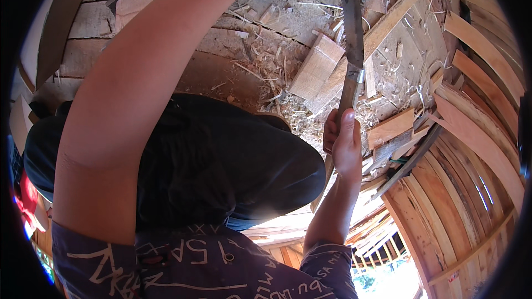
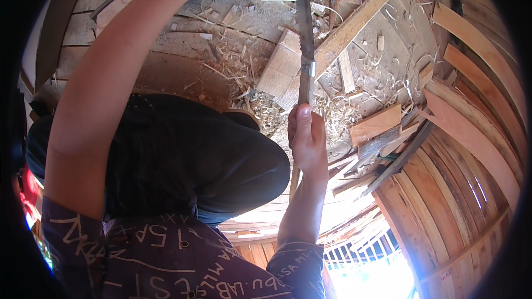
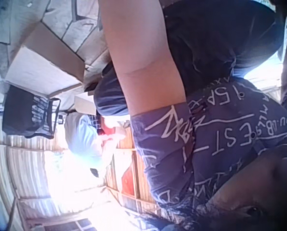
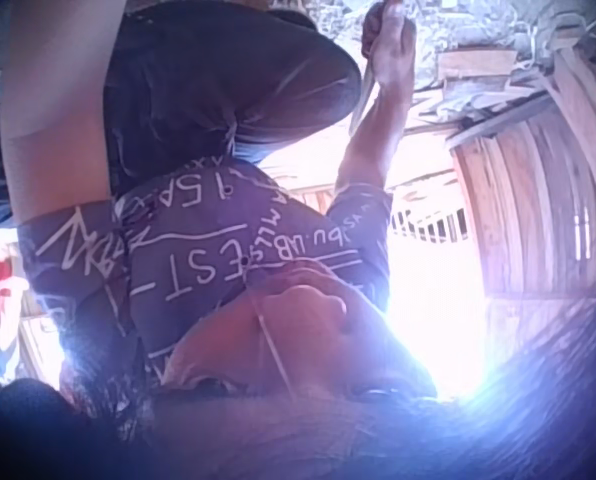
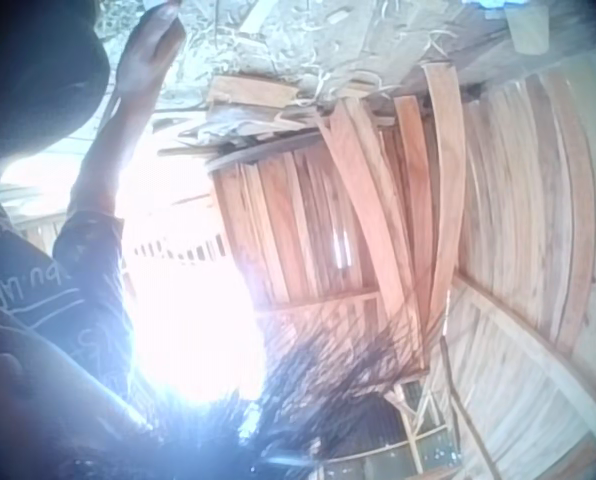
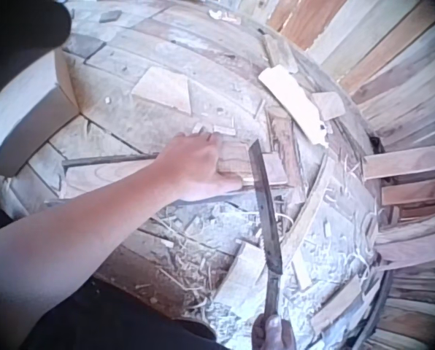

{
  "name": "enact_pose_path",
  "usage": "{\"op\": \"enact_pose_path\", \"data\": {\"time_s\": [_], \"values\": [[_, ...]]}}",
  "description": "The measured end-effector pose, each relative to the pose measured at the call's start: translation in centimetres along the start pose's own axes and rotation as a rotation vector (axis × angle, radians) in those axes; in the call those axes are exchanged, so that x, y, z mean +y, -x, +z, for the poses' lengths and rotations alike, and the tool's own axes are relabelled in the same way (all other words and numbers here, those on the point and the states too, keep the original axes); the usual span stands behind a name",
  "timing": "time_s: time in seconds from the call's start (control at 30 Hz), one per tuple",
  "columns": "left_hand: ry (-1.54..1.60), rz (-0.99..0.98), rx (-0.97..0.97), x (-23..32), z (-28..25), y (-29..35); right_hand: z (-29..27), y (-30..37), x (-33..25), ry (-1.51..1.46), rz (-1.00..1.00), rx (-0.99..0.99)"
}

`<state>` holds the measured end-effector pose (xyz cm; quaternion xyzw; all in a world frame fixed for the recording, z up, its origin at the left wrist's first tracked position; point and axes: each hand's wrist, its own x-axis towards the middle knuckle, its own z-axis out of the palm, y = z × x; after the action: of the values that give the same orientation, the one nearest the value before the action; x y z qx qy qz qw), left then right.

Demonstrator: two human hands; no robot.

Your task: The person saws a piece of wood by hand, turns the wood over, and continues sawing.

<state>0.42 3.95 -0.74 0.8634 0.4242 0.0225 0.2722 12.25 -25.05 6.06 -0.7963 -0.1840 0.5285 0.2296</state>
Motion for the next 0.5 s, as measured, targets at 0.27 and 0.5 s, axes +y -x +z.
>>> {"op": "enact_pose_path", "data": {"time_s": [0.27, 0.5], "values": [[-0.037, 0.004, 0.021, 0.3, 0.8, -0.4, 0.0, -0.7, -0.3, 0.018, -0.011, 0.022], [-0.003, -0.079, -0.02, -0.2, -0.3, -0.4, 1.2, -4.5, -2.5, 0.067, -0.039, 0.06]]}}
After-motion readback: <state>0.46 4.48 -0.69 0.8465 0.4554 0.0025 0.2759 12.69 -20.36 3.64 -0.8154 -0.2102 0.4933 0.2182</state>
